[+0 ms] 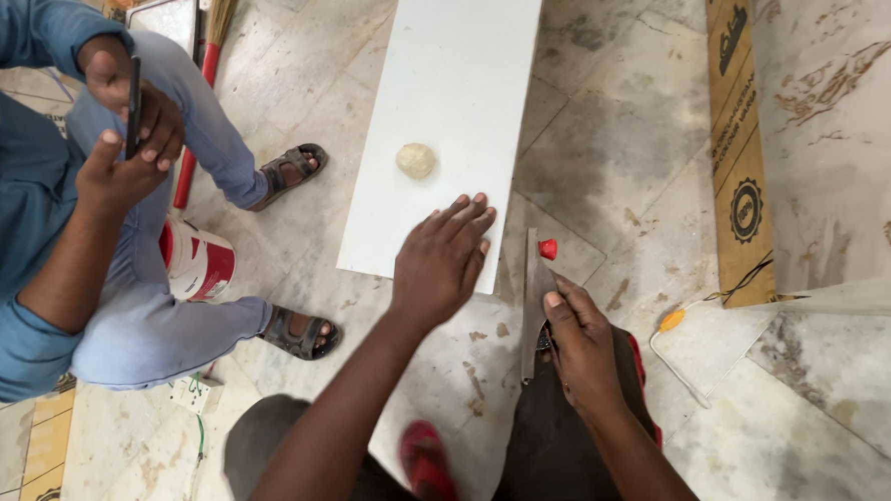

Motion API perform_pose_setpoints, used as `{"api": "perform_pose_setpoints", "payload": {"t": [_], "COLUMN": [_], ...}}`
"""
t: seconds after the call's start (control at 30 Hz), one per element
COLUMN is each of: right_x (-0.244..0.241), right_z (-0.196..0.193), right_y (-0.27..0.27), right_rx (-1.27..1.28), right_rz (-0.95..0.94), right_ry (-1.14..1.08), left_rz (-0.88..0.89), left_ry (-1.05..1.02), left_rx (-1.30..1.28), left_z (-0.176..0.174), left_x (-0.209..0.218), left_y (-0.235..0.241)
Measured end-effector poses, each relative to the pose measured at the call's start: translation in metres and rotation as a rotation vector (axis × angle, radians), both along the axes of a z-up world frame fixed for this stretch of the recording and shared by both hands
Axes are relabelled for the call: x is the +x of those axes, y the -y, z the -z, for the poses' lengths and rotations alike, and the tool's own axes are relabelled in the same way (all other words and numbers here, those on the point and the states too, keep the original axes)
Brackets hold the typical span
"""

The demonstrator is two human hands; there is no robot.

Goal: The person smooths the edge of a long white wooden plank using a hand plane. They repeatedly push the plane along the plank's edge to remove material and create a smooth finish.

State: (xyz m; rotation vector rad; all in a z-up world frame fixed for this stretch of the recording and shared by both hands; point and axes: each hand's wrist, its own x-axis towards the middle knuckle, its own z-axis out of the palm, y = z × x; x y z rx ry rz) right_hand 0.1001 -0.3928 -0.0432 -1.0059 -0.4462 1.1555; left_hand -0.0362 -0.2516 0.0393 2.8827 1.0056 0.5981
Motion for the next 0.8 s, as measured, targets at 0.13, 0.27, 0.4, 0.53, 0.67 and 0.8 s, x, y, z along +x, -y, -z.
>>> {"api": "perform_pose_setpoints", "payload": {"t": [0.13,0.27,0.4,0.53,0.67,0.8], "right_x": [-0.008,-0.024,-0.039,-0.050,-0.056,-0.059], "right_z": [-0.009,-0.016,-0.023,-0.025,-0.025,-0.025], "right_y": [-0.001,-0.006,-0.012,-0.016,-0.016,-0.008], "right_rx": [0.021,0.021,-0.050,-0.037,-0.027,-0.052], "right_rz": [0.002,0.024,0.090,0.133,0.177,0.176], "right_ry": [-0.029,0.021,0.145,0.180,0.214,0.259], "left_rz": [0.136,0.171,0.191,0.189,0.164,0.151], "left_ry": [0.009,0.011,0.028,0.003,-0.047,-0.100], "left_rx": [0.020,0.040,0.078,0.054,-0.030,-0.054], "left_z": [-0.013,-0.008,0.002,0.011,0.012,0.006], "left_x": [-0.006,-0.007,-0.009,-0.011,-0.010,-0.007], "left_y": [-0.025,-0.032,-0.038,-0.044,-0.046,-0.049]}}
